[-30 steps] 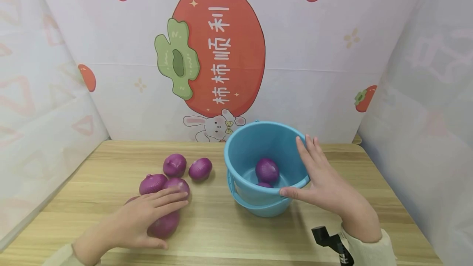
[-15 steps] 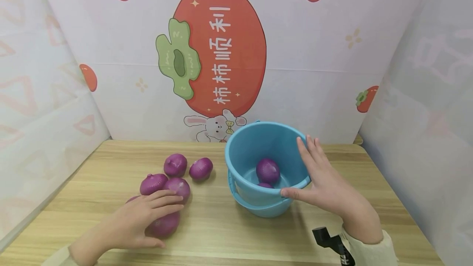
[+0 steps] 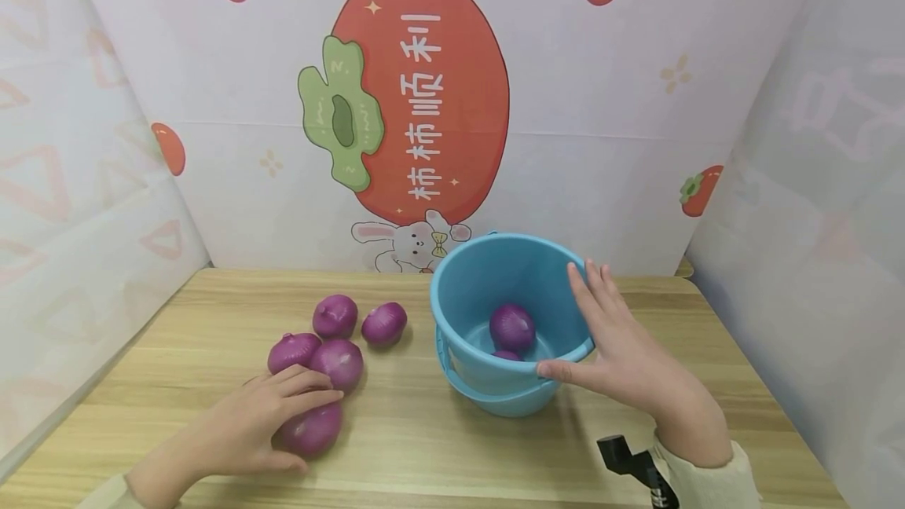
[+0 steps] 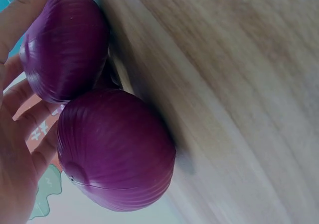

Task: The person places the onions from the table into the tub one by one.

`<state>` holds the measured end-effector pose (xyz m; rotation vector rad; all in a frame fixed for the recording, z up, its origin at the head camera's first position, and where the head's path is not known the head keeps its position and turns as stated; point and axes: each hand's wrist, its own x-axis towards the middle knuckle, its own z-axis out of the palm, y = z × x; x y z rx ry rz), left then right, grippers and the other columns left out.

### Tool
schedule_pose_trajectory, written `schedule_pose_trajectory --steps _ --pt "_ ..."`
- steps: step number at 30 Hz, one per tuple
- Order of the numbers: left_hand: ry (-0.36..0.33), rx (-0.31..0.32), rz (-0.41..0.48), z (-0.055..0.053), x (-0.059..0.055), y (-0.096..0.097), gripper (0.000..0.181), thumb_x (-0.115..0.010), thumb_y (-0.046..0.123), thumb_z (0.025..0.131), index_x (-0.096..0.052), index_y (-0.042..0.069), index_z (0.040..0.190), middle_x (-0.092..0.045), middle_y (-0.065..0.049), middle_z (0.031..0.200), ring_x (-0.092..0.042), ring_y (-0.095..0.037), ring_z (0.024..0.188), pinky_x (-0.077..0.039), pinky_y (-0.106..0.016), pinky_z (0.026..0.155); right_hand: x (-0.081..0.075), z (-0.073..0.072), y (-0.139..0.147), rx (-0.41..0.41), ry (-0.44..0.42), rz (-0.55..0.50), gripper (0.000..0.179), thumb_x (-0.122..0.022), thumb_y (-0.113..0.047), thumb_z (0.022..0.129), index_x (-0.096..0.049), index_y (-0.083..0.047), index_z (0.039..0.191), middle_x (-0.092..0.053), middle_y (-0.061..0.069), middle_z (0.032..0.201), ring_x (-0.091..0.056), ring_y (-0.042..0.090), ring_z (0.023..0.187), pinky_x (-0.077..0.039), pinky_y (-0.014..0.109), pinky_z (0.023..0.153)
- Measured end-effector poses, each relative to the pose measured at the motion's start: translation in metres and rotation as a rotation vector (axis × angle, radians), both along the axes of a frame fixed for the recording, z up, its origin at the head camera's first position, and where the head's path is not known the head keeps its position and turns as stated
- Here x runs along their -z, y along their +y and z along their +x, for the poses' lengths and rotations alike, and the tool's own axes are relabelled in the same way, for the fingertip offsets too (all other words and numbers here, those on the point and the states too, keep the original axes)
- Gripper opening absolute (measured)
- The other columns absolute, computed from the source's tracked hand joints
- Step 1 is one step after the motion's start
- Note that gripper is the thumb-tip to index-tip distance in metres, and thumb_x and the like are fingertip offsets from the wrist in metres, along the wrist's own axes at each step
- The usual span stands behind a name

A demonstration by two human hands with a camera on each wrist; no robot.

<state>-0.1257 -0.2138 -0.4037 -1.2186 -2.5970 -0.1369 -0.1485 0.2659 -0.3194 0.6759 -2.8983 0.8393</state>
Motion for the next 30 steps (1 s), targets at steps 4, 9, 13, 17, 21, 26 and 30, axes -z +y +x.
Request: schedule_pose_trajectory --steps 4,9,13,17,21,26,30 --pt "-0.019 -0.007 0.001 -0.0011 0.0013 -0.0014 0.08 -0.081 0.068 0.065 -0.065 0.024 0.129 -0.06 0.009 0.128 -0.054 -0.011 0.116 -0.055 -0.044 0.08 0.0003 -0.0002 -0.0003 -0.003 0.003 -0.005 0.118 -0.08 -0.044 0.08 0.003 -0.018 0.16 0.013 0.008 0.168 0.02 0.035 0.153 -0.016 0.084 0.102" --pt "-0.04 -0.011 -0.013 -0.0034 0.002 -0.0018 0.085 -0.08 0.068 0.064 -0.06 0.025 0.135 -0.06 0.008 0.128 -0.057 -0.012 0.116 -0.056 -0.044 0.082 0.0001 -0.0003 -0.0005 0.0 0.005 -0.002 0.118 -0.08 -0.044 0.08 0.003 -0.018 0.16 0.012 0.008 0.168 0.019 0.035 0.153 -0.016 0.084 0.102" --pt "-0.072 -0.009 -0.019 -0.0049 0.0015 -0.0017 0.089 -0.083 0.065 0.064 -0.056 0.025 0.139 -0.061 0.008 0.128 -0.059 -0.012 0.114 -0.056 -0.042 0.086 -0.0004 -0.0004 -0.001 0.004 0.006 0.005 0.118 -0.08 -0.045 0.08 0.003 -0.018 0.16 0.011 0.008 0.168 0.018 0.035 0.153 -0.017 0.084 0.101" --pt "-0.076 0.008 -0.016 -0.0067 0.0007 -0.001 0.088 -0.084 0.061 0.064 -0.056 0.023 0.138 -0.061 0.008 0.127 -0.06 -0.012 0.113 -0.056 -0.041 0.089 -0.0007 -0.0005 -0.0015 0.006 0.011 0.007 0.118 -0.08 -0.044 0.08 0.002 -0.019 0.16 0.011 0.008 0.168 0.017 0.036 0.153 -0.018 0.084 0.1" --pt "-0.069 0.023 -0.009 -0.0076 0.0 -0.0002 0.084 -0.086 0.057 0.064 -0.059 0.021 0.135 -0.061 0.008 0.125 -0.06 -0.012 0.112 -0.056 -0.039 0.091 -0.001 -0.0006 -0.0019 0.005 0.015 0.001 0.118 -0.08 -0.044 0.08 0.002 -0.019 0.161 0.01 0.008 0.168 0.017 0.036 0.153 -0.018 0.084 0.101" --pt "-0.075 0.018 -0.012 -0.0077 -0.0009 0.0017 0.079 -0.087 0.053 0.065 -0.061 0.018 0.131 -0.062 0.007 0.125 -0.06 -0.012 0.111 -0.056 -0.037 0.091 -0.0011 -0.0005 -0.0026 0.001 0.017 -0.005 0.119 -0.08 -0.044 0.08 0.003 -0.018 0.16 0.009 0.009 0.168 0.017 0.036 0.154 -0.017 0.084 0.102" --pt "-0.113 -0.003 -0.021 -0.0068 -0.0022 0.0032 0.076 -0.087 0.051 0.066 -0.061 0.018 0.129 -0.062 0.007 0.125 -0.06 -0.011 0.112 -0.056 -0.036 0.092 -0.0018 0.0001 -0.0035 0.001 0.013 -0.001 0.119 -0.08 -0.044 0.08 0.003 -0.018 0.16 0.009 0.009 0.168 0.017 0.036 0.154 -0.018 0.084 0.101"
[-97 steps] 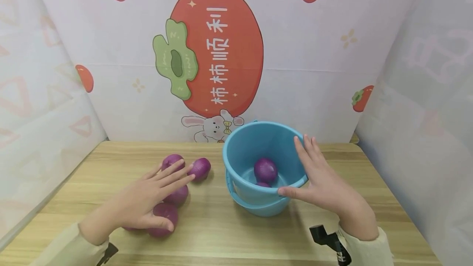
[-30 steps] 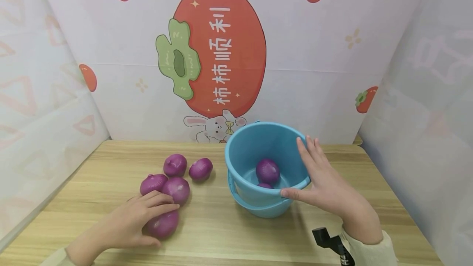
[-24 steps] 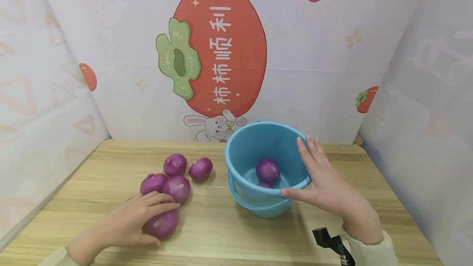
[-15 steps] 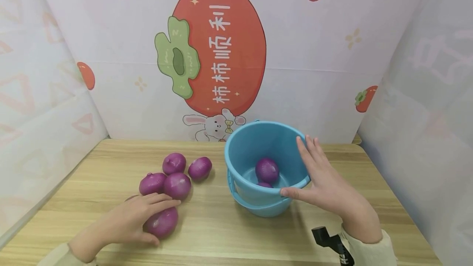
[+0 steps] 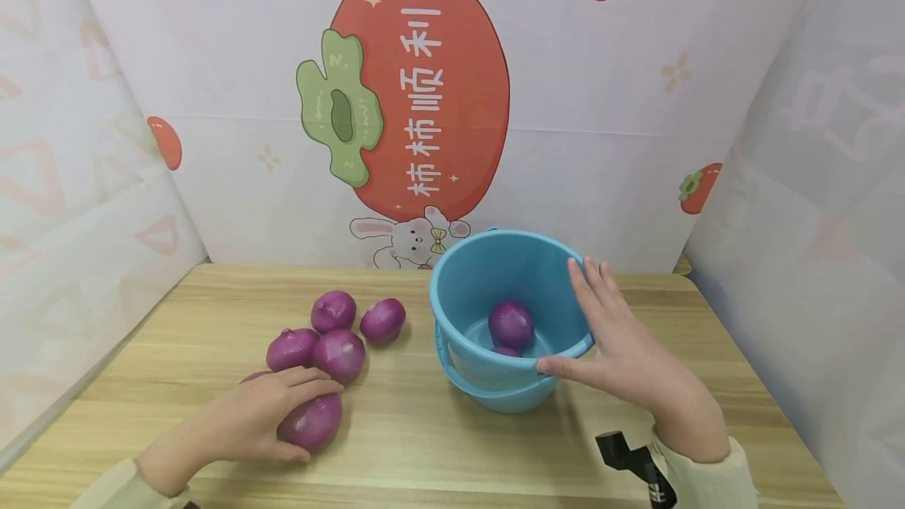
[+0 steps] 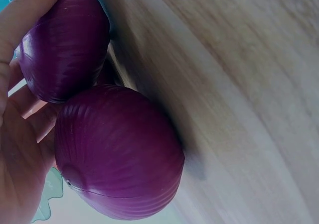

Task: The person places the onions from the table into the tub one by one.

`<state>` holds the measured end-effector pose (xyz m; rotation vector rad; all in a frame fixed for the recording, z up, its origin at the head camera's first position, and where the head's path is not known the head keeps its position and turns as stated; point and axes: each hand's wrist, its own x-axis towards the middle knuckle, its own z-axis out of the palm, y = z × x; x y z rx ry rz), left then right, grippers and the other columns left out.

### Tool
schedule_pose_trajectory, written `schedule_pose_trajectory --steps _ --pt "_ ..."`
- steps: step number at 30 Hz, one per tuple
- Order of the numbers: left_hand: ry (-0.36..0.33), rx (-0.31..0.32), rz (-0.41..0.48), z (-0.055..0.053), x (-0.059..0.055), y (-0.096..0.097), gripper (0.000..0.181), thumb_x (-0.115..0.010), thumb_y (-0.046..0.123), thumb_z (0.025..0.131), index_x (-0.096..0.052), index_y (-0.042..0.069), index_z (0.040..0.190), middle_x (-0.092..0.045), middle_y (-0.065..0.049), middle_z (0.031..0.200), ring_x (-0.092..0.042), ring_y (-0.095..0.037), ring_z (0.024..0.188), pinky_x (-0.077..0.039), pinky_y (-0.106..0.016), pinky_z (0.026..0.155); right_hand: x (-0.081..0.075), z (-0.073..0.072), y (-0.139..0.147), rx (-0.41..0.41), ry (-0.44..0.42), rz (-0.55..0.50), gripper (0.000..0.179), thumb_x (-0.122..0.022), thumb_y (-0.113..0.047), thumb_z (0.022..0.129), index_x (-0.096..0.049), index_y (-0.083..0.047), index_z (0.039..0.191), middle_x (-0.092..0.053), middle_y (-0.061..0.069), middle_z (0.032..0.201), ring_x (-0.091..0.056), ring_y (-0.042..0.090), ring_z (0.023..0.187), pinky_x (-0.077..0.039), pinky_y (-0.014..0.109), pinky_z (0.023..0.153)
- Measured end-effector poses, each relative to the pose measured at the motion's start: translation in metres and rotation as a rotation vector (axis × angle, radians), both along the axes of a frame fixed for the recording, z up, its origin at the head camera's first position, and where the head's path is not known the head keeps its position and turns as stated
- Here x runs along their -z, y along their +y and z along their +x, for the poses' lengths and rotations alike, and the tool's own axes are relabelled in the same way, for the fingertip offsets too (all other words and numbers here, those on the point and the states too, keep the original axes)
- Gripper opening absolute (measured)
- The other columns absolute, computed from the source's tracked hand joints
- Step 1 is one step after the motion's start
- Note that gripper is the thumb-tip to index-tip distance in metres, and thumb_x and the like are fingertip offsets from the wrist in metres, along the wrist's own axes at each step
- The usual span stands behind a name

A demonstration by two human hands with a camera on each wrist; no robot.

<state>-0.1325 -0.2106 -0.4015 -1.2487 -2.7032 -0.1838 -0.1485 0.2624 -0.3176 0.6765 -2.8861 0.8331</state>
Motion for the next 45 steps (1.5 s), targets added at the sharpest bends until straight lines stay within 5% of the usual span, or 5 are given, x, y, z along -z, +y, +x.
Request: schedule_pose_trajectory --steps 45 --pt "0.039 -0.023 0.029 0.0 -0.012 -0.006 0.075 -0.088 0.047 0.067 -0.06 0.016 0.129 -0.062 0.007 0.124 -0.059 -0.013 0.112 -0.057 -0.038 0.091 0.001 0.001 0.002 0.017 -0.007 0.023 0.121 -0.079 -0.047 0.08 0.004 -0.009 0.159 0.011 0.009 0.168 0.018 0.035 0.153 -0.018 0.083 0.103"
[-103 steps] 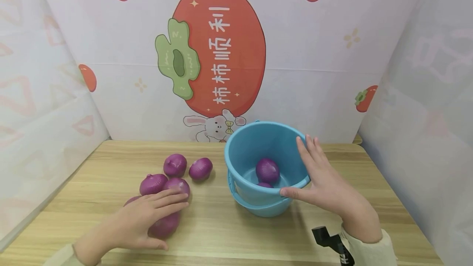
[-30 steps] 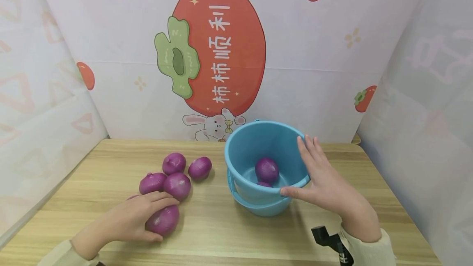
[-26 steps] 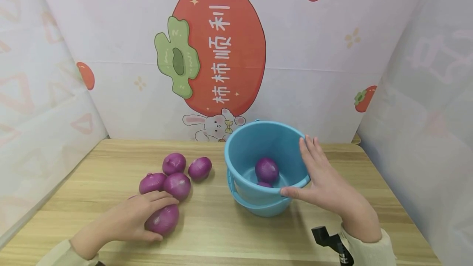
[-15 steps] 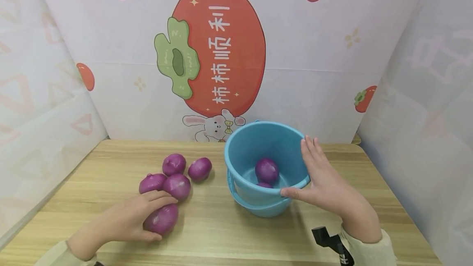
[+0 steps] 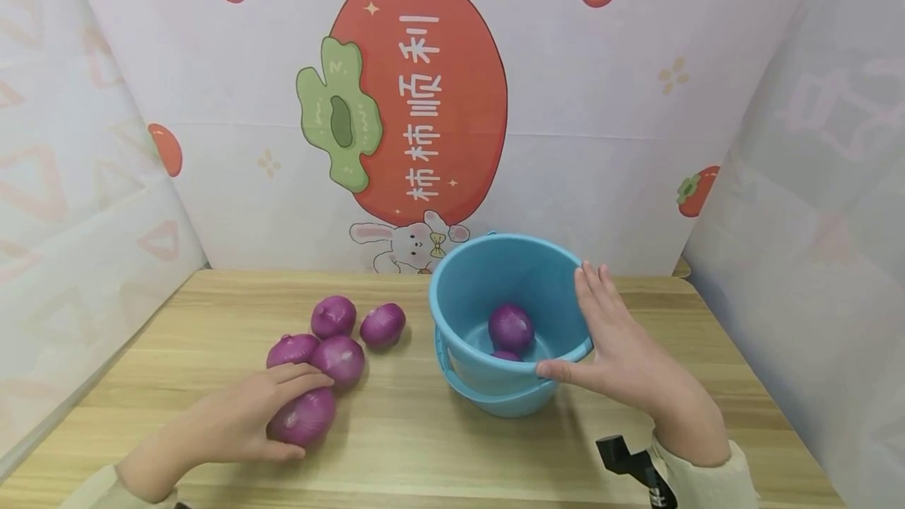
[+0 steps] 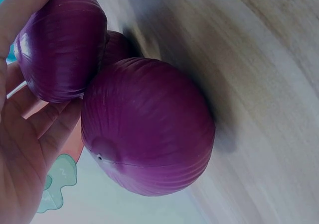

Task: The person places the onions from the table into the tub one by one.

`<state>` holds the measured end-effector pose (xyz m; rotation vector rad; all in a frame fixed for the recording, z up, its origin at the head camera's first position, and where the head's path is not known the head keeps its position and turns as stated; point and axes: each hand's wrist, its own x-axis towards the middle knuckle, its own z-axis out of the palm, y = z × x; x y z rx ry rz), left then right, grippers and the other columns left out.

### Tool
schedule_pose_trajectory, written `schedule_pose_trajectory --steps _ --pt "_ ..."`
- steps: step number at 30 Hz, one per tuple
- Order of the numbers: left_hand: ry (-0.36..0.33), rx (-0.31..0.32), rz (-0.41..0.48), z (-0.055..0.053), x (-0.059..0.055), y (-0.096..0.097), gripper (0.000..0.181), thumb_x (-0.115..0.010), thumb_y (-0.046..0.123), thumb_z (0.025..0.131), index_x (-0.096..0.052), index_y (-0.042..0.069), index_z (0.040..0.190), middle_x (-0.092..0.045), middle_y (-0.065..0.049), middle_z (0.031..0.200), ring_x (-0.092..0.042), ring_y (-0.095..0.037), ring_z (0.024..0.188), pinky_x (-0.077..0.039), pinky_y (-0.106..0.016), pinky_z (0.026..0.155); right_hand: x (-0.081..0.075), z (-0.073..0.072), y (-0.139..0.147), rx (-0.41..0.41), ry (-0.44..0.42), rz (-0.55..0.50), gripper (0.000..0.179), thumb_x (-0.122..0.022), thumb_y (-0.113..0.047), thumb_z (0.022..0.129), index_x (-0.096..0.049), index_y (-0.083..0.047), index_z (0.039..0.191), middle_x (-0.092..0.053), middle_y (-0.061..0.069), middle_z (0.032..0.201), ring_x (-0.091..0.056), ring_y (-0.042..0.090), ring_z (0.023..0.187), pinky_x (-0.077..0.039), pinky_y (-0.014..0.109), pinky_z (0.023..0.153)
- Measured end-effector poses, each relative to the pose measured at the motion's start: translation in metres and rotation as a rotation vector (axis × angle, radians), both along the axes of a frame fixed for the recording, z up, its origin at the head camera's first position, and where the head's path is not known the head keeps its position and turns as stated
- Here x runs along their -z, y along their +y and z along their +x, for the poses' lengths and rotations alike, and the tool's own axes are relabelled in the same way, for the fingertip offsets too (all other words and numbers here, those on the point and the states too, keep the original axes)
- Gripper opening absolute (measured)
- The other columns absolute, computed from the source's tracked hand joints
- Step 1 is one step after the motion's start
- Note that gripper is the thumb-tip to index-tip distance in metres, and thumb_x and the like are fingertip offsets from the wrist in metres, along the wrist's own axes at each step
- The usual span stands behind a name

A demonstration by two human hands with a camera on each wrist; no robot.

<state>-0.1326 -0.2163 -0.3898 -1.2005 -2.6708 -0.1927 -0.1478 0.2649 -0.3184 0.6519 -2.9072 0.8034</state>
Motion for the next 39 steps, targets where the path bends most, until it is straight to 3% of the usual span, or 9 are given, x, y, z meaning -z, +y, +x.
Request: schedule_pose_trajectory --steps 27,39 --pt "0.038 0.035 0.015 -0.004 -0.013 0.0 0.075 -0.09 0.044 0.065 -0.062 0.012 0.126 -0.063 0.004 0.122 -0.06 -0.013 0.111 -0.059 -0.039 0.089 0.001 0.002 0.001 0.0 -0.003 -0.012 0.121 -0.08 -0.046 0.08 0.003 -0.008 0.159 0.011 0.009 0.168 0.018 0.035 0.153 -0.015 0.082 0.105" --pt "0.009 0.015 -0.017 -0.01 -0.029 0.006 0.078 -0.088 0.044 0.067 -0.06 0.011 0.131 -0.062 0.0 0.127 -0.059 -0.016 0.117 -0.056 -0.045 0.095 0.0 0.0 -0.001 0.004 -0.001 -0.001 0.122 -0.079 -0.048 0.08 0.003 -0.008 0.159 0.011 0.01 0.168 0.017 0.037 0.153 -0.017 0.083 0.103"
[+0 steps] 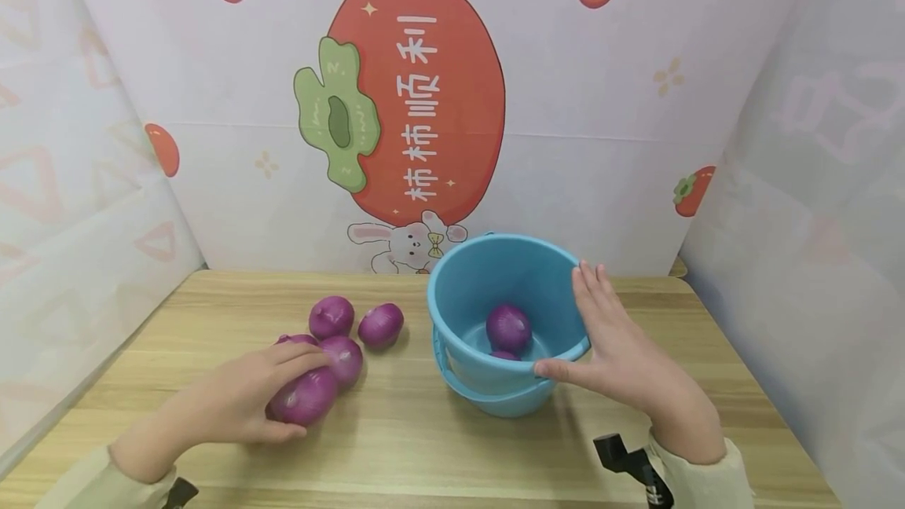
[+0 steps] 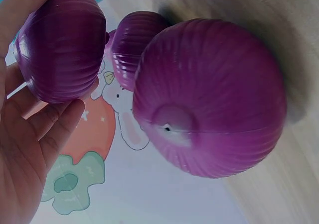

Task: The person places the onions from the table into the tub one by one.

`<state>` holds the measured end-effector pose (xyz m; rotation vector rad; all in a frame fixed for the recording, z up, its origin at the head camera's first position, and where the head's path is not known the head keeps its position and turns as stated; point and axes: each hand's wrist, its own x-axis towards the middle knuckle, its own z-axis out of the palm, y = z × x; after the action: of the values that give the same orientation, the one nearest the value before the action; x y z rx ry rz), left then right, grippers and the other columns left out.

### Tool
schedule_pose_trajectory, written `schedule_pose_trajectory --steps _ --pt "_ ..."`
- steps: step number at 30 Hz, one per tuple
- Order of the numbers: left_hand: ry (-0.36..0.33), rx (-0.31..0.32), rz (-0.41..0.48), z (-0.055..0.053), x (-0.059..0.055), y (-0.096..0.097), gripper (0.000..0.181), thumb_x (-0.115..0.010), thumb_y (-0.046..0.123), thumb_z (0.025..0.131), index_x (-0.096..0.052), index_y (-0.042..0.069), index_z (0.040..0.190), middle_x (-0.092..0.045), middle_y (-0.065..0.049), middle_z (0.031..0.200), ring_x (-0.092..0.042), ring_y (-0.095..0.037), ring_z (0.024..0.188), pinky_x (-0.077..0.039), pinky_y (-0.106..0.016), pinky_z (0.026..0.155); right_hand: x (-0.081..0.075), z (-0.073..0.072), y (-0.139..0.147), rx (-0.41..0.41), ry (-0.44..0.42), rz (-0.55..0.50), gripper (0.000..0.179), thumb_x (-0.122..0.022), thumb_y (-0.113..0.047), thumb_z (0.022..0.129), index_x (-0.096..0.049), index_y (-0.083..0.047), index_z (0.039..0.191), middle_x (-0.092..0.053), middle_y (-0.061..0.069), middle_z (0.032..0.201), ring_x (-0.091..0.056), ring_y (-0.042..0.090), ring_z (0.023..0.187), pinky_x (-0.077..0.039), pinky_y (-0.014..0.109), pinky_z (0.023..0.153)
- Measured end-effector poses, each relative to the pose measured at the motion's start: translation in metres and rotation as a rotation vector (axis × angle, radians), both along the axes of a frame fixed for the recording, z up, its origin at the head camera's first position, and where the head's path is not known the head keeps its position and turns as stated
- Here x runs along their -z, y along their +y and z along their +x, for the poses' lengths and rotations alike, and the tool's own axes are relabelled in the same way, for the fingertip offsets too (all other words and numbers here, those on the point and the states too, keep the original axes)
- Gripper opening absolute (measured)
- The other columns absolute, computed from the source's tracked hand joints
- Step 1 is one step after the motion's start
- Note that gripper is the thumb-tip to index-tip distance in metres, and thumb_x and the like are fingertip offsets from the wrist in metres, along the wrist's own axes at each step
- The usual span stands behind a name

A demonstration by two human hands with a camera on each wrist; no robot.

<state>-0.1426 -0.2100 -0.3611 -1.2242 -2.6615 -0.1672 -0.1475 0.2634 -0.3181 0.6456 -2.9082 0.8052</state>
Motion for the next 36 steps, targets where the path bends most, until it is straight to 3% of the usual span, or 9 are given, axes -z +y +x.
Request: schedule_pose_trajectory --steps 24,36 --pt "0.011 -0.003 0.008 0.002 -0.021 0.005 0.079 -0.088 0.042 0.067 -0.058 0.011 0.134 -0.062 -0.001 0.125 -0.064 -0.015 0.109 -0.06 -0.038 0.087 -0.001 -0.001 -0.002 0.005 -0.002 0.0 0.122 -0.079 -0.048 0.079 0.003 -0.006 0.159 0.01 0.011 0.168 0.015 0.04 0.153 -0.019 0.083 0.102" --pt "0.06 0.034 0.013 0.003 -0.027 0.009 0.078 -0.089 0.041 0.066 -0.059 0.011 0.132 -0.061 0.0 0.125 -0.063 -0.014 0.109 -0.06 -0.036 0.086 0.001 -0.001 0.001 -0.005 0.001 -0.008 0.122 -0.08 -0.047 0.079 0.003 -0.006 0.159 0.009 0.012 0.168 0.017 0.038 0.153 -0.017 0.082 0.104"
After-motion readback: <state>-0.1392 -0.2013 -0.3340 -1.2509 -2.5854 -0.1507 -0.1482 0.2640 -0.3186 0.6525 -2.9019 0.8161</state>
